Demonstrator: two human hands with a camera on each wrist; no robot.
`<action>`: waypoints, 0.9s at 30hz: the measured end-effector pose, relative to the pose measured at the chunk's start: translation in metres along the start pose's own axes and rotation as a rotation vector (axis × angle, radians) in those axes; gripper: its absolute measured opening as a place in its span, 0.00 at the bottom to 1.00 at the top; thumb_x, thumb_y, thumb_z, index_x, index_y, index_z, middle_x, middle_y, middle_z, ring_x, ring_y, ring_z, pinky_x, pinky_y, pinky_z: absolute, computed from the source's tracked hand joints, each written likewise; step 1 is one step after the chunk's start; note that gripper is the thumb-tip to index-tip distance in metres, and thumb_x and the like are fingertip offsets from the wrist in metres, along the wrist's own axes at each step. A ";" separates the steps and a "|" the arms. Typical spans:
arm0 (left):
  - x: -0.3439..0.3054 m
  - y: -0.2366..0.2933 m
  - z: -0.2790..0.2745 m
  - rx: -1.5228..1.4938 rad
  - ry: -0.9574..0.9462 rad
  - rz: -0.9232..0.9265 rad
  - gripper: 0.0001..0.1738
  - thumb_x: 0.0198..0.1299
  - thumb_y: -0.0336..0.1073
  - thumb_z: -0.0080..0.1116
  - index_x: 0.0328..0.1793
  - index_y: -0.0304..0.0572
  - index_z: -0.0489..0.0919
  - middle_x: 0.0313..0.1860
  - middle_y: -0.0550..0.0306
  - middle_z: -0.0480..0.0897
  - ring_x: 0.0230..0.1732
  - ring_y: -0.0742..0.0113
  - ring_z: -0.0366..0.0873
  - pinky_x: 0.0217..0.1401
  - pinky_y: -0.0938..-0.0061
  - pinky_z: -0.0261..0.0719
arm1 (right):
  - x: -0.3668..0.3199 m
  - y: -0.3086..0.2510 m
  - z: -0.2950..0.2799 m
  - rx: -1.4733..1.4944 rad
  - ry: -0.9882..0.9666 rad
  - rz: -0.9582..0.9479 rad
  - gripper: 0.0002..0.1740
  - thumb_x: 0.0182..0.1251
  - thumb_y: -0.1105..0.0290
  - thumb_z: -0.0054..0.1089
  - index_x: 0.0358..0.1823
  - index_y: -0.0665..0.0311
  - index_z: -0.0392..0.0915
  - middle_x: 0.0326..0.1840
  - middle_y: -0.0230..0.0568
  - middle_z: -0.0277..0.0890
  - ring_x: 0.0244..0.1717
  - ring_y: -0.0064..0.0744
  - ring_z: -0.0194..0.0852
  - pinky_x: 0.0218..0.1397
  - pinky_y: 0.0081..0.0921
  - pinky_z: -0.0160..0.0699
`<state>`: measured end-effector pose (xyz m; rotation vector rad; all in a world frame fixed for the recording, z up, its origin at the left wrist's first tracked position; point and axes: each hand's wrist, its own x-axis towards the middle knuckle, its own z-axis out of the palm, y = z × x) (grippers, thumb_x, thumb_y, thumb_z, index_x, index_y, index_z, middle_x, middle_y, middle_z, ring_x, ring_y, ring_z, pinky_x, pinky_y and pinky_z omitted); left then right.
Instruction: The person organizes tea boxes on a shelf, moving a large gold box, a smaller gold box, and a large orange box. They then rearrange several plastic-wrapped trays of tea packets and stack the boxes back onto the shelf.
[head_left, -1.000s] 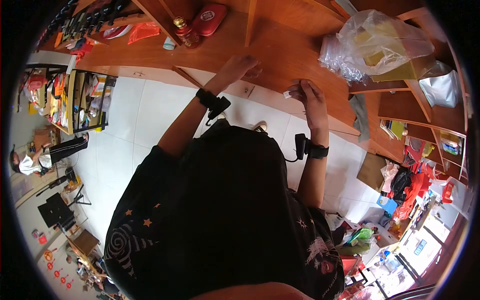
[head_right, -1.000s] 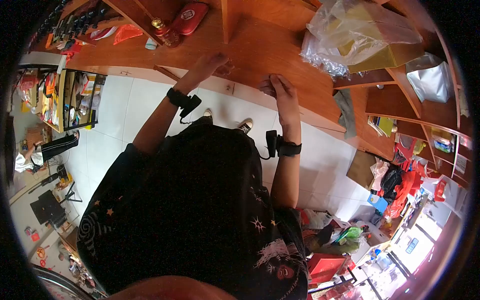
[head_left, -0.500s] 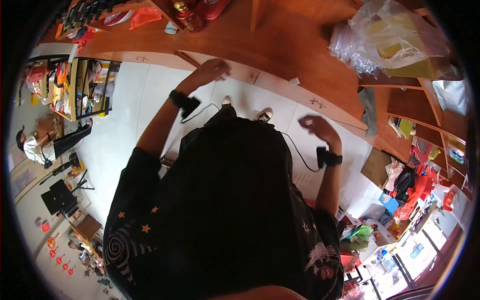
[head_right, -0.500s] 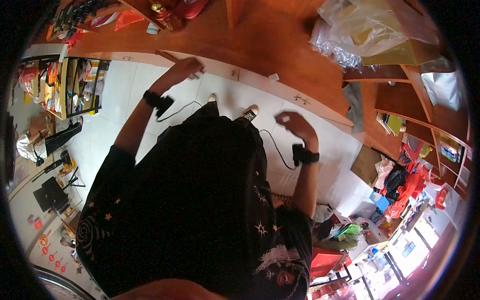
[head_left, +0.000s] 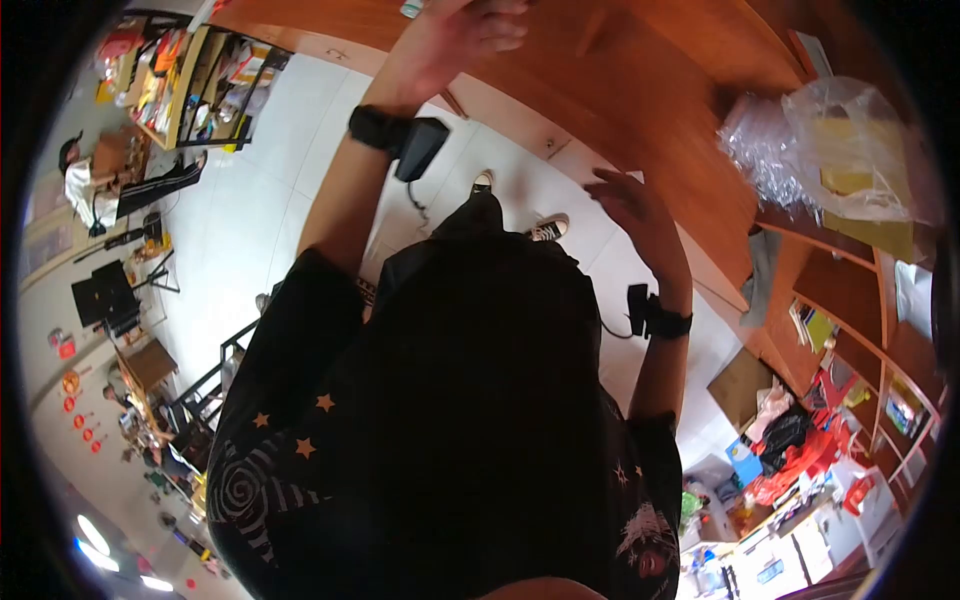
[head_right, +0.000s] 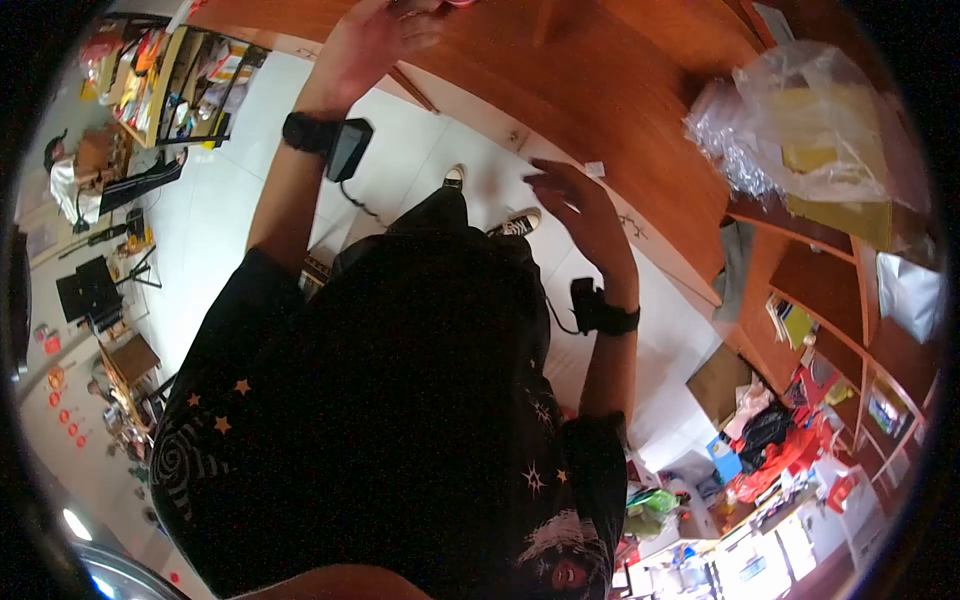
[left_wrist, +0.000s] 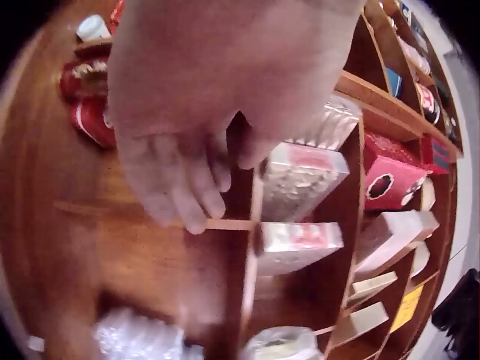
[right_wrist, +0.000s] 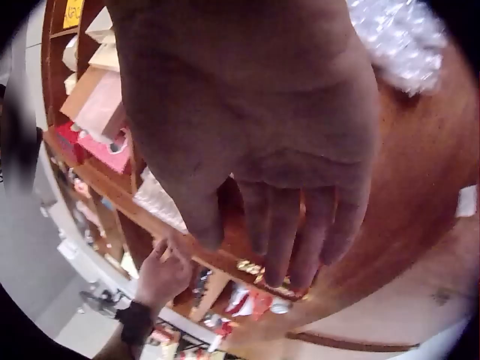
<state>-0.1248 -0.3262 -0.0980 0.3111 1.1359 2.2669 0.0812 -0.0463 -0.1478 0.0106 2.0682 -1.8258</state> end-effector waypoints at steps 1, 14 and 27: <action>0.007 0.008 0.016 -0.168 -0.032 -0.014 0.17 0.71 0.44 0.54 0.54 0.39 0.79 0.50 0.53 0.84 0.48 0.59 0.83 0.55 0.66 0.79 | 0.014 -0.020 0.013 -0.001 -0.053 -0.054 0.22 0.71 0.68 0.59 0.64 0.66 0.73 0.59 0.43 0.79 0.61 0.33 0.76 0.65 0.30 0.72; 0.035 0.054 0.055 -0.378 -0.219 0.275 0.13 0.73 0.42 0.49 0.49 0.44 0.80 0.42 0.59 0.85 0.40 0.63 0.82 0.45 0.70 0.79 | 0.070 -0.074 0.105 -0.070 -0.378 -0.207 0.16 0.67 0.69 0.63 0.54 0.70 0.80 0.52 0.42 0.83 0.53 0.30 0.81 0.60 0.29 0.76; 0.038 0.053 0.028 -0.464 -0.133 0.347 0.13 0.72 0.43 0.50 0.46 0.45 0.81 0.38 0.60 0.86 0.34 0.64 0.82 0.42 0.71 0.79 | 0.078 -0.059 0.104 -0.091 -0.329 -0.200 0.13 0.66 0.74 0.64 0.50 0.71 0.80 0.48 0.45 0.84 0.49 0.32 0.84 0.55 0.27 0.79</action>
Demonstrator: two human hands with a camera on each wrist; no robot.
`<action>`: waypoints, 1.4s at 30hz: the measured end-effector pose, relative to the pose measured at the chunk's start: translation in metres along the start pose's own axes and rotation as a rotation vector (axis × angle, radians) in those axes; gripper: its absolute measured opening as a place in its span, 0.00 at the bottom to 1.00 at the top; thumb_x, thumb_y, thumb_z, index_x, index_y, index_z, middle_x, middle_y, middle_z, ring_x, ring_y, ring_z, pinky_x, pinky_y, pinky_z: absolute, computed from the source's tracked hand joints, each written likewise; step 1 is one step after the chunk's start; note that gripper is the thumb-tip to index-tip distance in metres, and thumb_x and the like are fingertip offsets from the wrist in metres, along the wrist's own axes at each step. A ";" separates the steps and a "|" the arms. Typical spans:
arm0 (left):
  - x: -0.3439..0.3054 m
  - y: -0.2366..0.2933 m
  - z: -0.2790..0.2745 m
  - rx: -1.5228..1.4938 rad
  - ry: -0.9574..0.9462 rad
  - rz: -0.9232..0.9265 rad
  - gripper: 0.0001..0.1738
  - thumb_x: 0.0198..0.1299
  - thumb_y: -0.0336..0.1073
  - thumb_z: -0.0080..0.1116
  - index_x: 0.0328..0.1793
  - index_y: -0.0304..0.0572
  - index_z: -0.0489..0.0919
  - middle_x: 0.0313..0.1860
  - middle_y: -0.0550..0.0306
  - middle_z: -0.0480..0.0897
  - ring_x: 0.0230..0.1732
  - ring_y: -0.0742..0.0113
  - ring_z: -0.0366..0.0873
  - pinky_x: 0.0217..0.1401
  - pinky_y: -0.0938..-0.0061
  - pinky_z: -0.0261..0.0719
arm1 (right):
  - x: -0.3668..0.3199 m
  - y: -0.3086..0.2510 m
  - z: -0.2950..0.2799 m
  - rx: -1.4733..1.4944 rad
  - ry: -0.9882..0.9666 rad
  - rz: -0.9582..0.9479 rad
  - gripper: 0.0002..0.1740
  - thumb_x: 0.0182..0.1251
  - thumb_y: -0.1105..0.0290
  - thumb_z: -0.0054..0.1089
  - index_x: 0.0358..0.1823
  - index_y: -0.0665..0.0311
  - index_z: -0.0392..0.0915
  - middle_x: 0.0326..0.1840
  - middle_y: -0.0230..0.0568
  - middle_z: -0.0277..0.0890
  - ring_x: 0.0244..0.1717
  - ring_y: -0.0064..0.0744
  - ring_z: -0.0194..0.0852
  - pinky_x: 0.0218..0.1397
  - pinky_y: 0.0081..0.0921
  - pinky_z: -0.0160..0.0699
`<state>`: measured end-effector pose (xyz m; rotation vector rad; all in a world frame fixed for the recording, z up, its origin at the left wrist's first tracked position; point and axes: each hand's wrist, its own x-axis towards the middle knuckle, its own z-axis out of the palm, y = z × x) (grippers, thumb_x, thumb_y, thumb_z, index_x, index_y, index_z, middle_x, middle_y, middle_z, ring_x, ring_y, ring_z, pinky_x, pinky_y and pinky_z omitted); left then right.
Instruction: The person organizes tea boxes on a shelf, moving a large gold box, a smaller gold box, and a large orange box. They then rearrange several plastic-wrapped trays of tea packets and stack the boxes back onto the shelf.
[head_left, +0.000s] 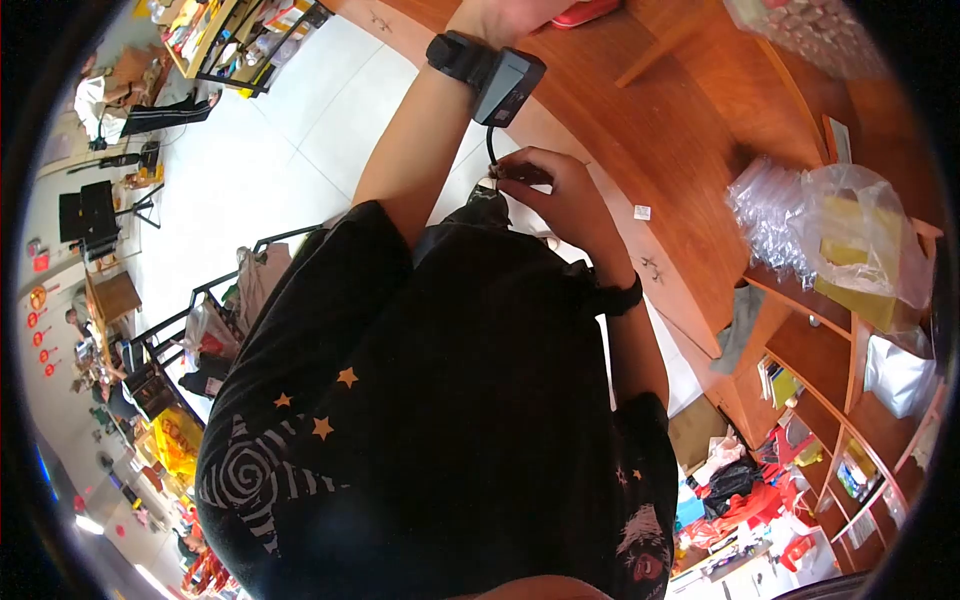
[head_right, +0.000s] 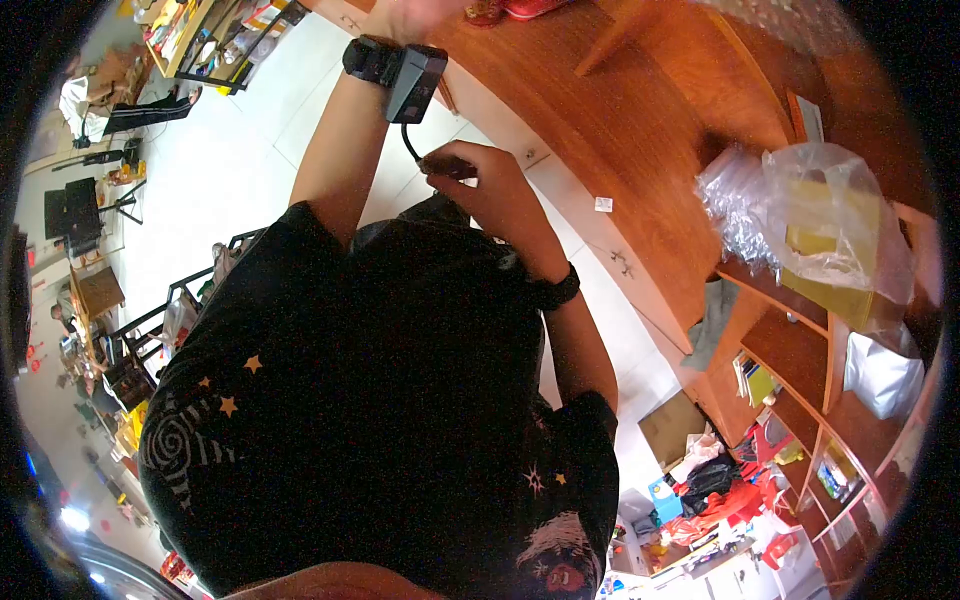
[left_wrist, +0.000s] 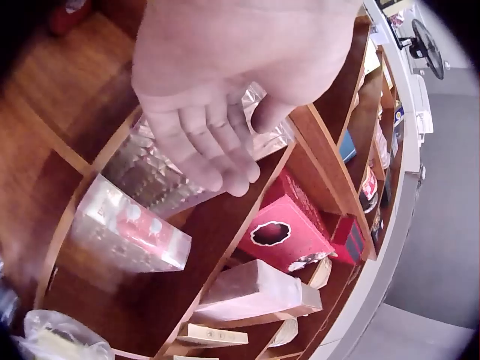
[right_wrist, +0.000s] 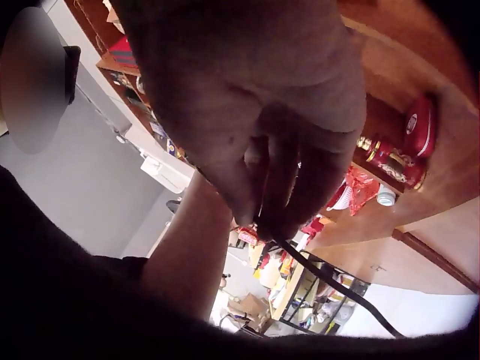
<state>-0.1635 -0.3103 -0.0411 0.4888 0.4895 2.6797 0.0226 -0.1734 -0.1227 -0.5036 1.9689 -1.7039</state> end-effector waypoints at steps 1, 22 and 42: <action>-0.002 -0.001 -0.006 0.027 -0.058 -0.026 0.12 0.71 0.42 0.52 0.49 0.43 0.80 0.40 0.60 0.86 0.36 0.65 0.83 0.44 0.70 0.80 | 0.000 0.004 -0.003 -0.005 -0.004 -0.029 0.14 0.65 0.72 0.64 0.51 0.69 0.80 0.47 0.46 0.84 0.47 0.33 0.84 0.53 0.28 0.80; -0.166 0.008 -0.080 0.786 0.489 -0.343 0.15 0.71 0.42 0.47 0.50 0.37 0.75 0.40 0.51 0.83 0.38 0.64 0.83 0.43 0.71 0.84 | -0.254 0.374 -0.054 -0.082 0.082 0.441 0.14 0.62 0.62 0.63 0.43 0.64 0.84 0.40 0.41 0.85 0.42 0.43 0.83 0.47 0.38 0.81; -0.135 -0.026 -0.075 0.722 0.413 -0.444 0.16 0.71 0.44 0.48 0.49 0.37 0.76 0.39 0.52 0.82 0.37 0.64 0.82 0.43 0.71 0.83 | -0.221 0.370 -0.007 -0.230 -0.040 0.052 0.13 0.63 0.65 0.60 0.43 0.64 0.83 0.39 0.41 0.84 0.42 0.41 0.82 0.48 0.37 0.80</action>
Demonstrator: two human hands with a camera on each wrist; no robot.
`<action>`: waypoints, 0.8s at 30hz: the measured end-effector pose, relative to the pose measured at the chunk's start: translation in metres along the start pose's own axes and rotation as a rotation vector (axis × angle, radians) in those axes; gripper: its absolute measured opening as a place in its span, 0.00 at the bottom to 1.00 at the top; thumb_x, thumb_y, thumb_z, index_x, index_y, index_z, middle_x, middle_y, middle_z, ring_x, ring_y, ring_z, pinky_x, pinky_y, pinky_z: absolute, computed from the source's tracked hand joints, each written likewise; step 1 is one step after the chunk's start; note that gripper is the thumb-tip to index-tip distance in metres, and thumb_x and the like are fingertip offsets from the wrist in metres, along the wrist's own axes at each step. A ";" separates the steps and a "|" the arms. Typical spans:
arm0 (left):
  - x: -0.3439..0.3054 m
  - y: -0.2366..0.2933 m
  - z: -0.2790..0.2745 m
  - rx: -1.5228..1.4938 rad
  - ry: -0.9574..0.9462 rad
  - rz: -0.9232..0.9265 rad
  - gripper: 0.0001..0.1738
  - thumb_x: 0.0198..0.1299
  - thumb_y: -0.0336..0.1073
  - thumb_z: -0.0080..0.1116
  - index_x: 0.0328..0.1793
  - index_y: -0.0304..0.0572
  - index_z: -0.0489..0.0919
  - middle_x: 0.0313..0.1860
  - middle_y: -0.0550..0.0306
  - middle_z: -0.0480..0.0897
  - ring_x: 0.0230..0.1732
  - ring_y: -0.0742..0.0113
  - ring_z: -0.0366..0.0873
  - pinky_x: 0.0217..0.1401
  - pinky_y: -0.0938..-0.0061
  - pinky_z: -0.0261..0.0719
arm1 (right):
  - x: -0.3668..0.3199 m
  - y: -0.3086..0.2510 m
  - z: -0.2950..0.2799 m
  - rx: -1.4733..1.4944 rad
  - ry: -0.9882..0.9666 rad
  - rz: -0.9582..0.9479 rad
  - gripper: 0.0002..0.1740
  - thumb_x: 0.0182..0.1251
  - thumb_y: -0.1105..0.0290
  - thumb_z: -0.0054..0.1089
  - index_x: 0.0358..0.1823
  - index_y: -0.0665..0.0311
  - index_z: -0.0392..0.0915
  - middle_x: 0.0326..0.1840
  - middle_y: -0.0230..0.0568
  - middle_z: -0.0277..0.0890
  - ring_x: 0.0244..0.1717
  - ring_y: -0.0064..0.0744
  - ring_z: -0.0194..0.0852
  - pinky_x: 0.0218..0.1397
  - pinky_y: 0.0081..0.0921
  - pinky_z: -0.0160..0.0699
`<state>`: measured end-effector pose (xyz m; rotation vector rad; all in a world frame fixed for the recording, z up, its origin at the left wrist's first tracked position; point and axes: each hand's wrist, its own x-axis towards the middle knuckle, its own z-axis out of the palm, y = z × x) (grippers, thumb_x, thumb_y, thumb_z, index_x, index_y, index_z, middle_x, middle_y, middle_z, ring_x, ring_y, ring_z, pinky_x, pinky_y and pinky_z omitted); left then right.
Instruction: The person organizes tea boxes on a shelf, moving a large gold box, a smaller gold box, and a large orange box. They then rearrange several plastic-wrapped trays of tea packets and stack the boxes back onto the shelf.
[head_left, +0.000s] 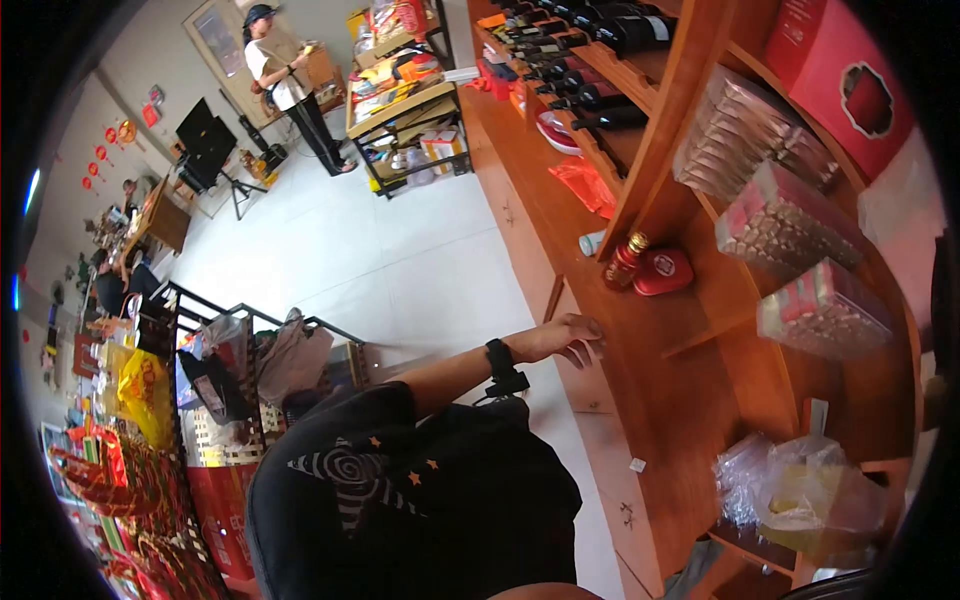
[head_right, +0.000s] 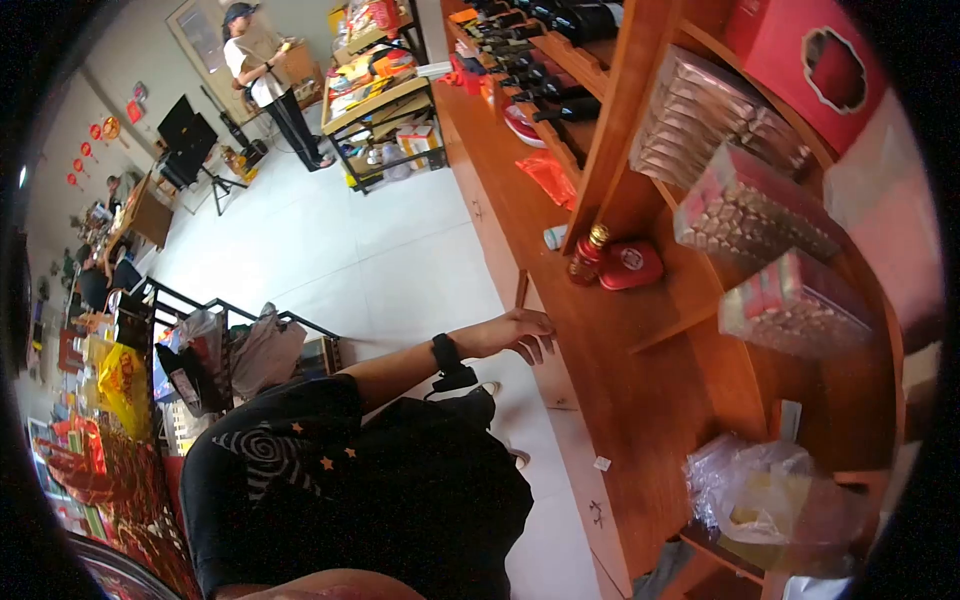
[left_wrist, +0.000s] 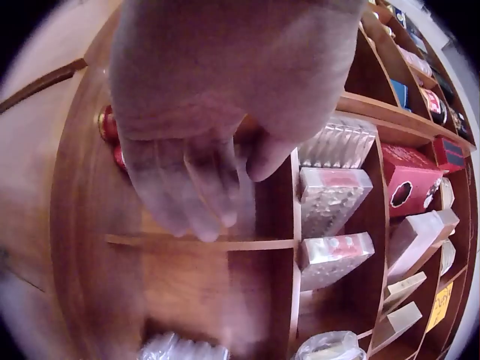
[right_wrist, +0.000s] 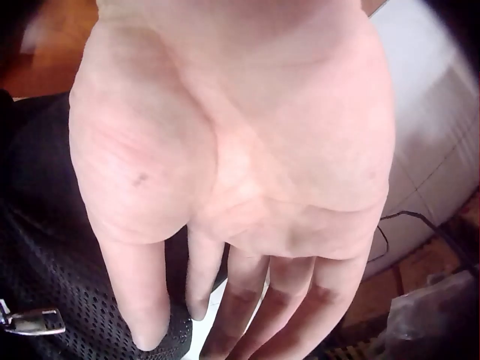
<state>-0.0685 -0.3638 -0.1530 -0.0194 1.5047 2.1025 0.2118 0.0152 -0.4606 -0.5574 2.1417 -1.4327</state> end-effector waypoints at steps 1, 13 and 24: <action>0.002 -0.003 0.001 -0.007 -0.015 0.009 0.16 0.71 0.43 0.48 0.49 0.37 0.76 0.40 0.53 0.82 0.36 0.64 0.82 0.43 0.71 0.83 | -0.005 -0.001 0.001 -0.011 0.009 -0.008 0.13 0.63 0.65 0.59 0.43 0.65 0.83 0.39 0.41 0.84 0.42 0.41 0.82 0.48 0.37 0.79; 0.027 -0.032 0.042 -0.012 -0.209 -0.010 0.14 0.72 0.42 0.49 0.50 0.39 0.76 0.43 0.52 0.83 0.39 0.63 0.83 0.45 0.68 0.83 | -0.122 -0.027 0.062 -0.111 0.225 0.020 0.12 0.64 0.66 0.57 0.44 0.65 0.83 0.39 0.41 0.84 0.42 0.40 0.81 0.48 0.36 0.79; 0.030 -0.038 0.085 0.076 -0.236 -0.085 0.14 0.68 0.43 0.54 0.51 0.40 0.75 0.43 0.55 0.82 0.39 0.63 0.83 0.43 0.69 0.82 | -0.107 -0.075 0.051 -0.116 0.509 0.670 0.18 0.64 0.60 0.60 0.48 0.66 0.79 0.45 0.51 0.82 0.49 0.51 0.79 0.54 0.44 0.77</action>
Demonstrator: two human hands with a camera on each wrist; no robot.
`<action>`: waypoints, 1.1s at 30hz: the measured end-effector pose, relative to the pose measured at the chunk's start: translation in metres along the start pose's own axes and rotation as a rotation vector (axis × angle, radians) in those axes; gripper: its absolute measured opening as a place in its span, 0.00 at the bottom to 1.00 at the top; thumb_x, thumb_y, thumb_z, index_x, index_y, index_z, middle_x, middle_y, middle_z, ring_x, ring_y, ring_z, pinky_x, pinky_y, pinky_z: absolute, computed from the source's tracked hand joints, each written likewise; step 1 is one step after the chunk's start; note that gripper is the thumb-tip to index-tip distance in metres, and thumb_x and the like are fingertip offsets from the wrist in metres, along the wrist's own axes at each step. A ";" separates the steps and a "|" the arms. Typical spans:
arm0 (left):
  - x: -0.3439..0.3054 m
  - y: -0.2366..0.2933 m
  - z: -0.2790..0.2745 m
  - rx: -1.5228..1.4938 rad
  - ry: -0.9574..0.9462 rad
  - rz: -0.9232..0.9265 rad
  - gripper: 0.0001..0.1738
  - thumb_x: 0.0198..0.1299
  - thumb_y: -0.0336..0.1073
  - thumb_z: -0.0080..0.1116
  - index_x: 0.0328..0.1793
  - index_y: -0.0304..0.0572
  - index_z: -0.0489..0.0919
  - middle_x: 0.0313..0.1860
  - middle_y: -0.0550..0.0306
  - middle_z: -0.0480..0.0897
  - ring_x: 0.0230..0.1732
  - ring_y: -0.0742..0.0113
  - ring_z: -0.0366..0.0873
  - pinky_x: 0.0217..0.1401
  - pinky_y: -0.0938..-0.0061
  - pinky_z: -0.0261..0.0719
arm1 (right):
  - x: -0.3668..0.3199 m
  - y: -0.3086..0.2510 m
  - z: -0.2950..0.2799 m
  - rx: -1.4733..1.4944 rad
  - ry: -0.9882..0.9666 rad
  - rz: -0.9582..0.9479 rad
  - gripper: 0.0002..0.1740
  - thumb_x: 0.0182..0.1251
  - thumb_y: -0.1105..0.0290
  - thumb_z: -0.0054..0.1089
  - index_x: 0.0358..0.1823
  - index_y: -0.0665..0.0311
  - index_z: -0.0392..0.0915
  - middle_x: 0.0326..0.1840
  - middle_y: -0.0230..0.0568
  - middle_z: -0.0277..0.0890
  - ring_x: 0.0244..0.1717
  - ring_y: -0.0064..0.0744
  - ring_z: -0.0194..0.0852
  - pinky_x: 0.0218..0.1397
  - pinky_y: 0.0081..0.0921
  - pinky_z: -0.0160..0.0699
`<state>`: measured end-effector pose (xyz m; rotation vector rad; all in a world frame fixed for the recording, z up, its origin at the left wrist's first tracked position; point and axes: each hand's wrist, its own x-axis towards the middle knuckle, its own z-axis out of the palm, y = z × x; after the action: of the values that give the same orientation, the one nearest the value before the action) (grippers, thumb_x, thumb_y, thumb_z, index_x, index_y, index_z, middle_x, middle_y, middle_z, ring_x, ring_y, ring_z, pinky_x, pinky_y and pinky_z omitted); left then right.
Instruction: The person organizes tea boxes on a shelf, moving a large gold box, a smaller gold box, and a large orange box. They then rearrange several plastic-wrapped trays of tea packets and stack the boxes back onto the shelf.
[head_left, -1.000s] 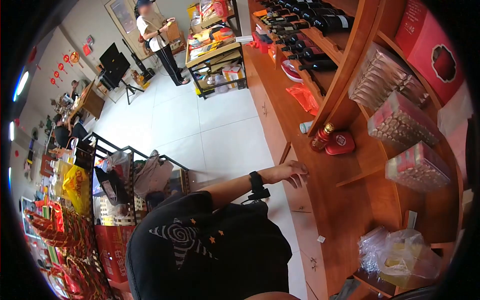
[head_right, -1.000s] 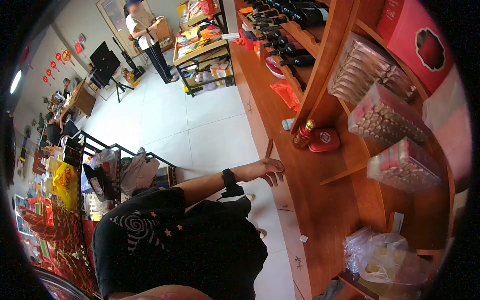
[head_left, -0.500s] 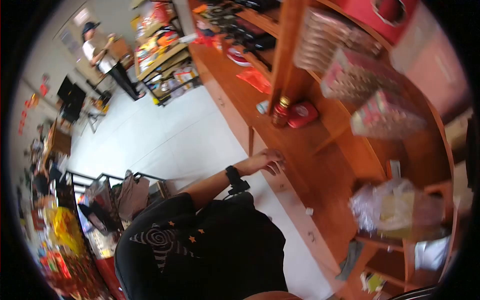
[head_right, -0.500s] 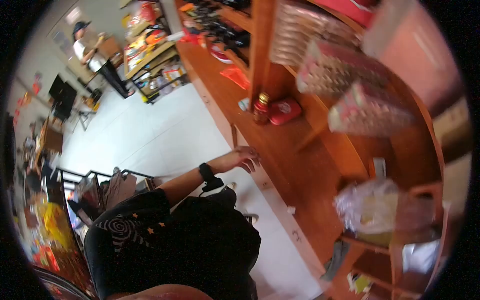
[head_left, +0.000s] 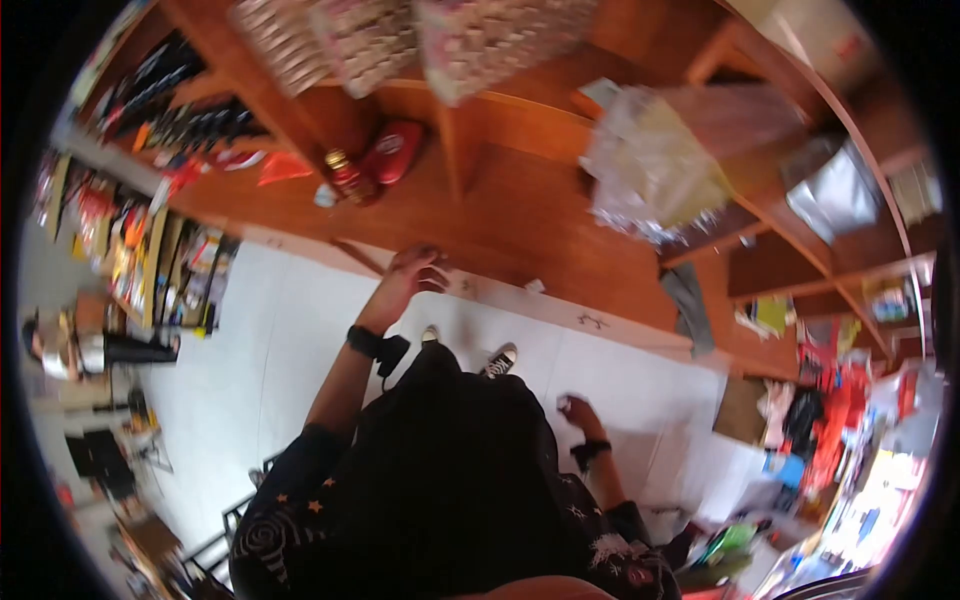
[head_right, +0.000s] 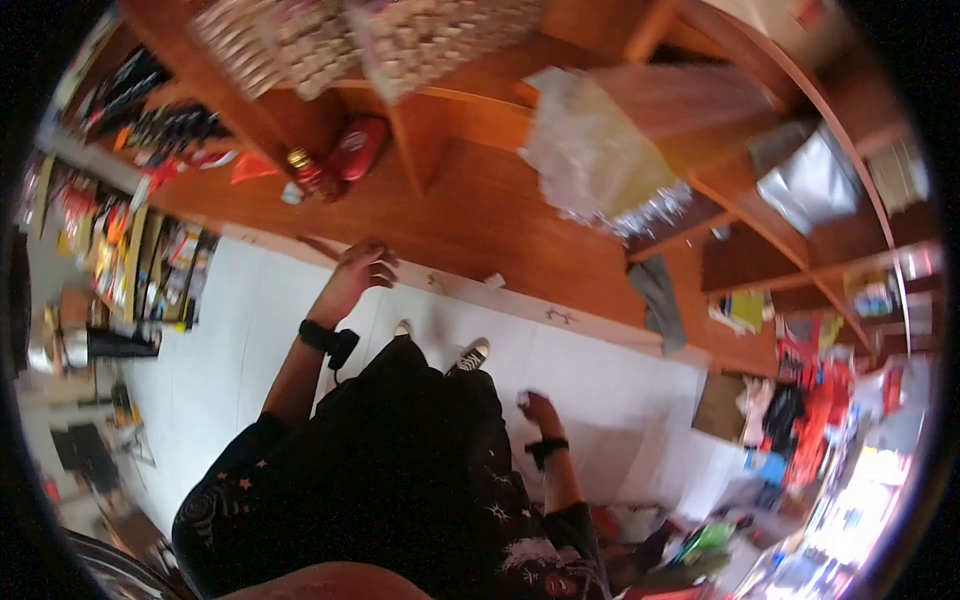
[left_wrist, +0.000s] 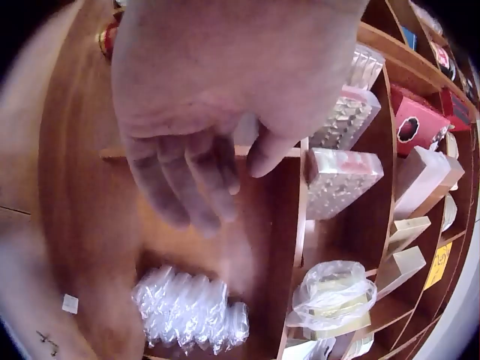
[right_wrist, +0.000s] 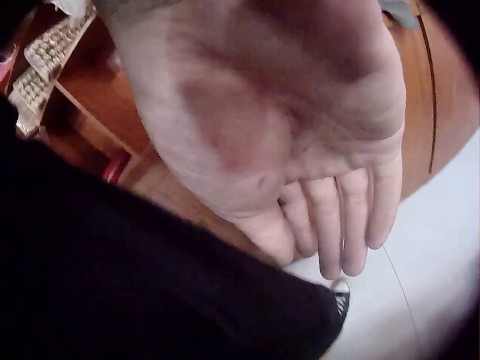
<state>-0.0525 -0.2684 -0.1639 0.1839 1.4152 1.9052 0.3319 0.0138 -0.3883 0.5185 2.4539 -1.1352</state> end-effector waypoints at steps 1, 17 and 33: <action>0.004 -0.003 0.002 -0.004 -0.009 -0.008 0.14 0.68 0.43 0.54 0.51 0.40 0.75 0.43 0.54 0.82 0.38 0.63 0.83 0.43 0.69 0.82 | 0.020 0.003 -0.012 -0.122 0.117 0.008 0.18 0.66 0.58 0.61 0.46 0.66 0.80 0.46 0.56 0.81 0.52 0.57 0.77 0.55 0.45 0.76; 0.019 0.012 0.044 0.177 -0.296 0.047 0.12 0.71 0.38 0.50 0.49 0.35 0.77 0.39 0.50 0.83 0.35 0.63 0.85 0.42 0.67 0.84 | 0.041 -0.277 -0.270 1.762 0.312 -0.583 0.33 0.79 0.51 0.43 0.70 0.73 0.57 0.69 0.51 0.64 0.67 0.45 0.65 0.73 0.37 0.66; -0.004 -0.001 0.015 0.139 -0.224 0.000 0.12 0.72 0.39 0.50 0.50 0.37 0.76 0.40 0.51 0.83 0.37 0.62 0.84 0.43 0.71 0.82 | 0.056 -0.281 -0.306 1.759 0.437 -0.474 0.21 0.74 0.54 0.54 0.56 0.64 0.73 0.57 0.38 0.71 0.58 0.39 0.69 0.67 0.36 0.68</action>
<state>-0.0416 -0.2591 -0.1580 0.4500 1.3932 1.7266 0.0921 0.0914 -0.0540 0.5880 1.0981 -3.4763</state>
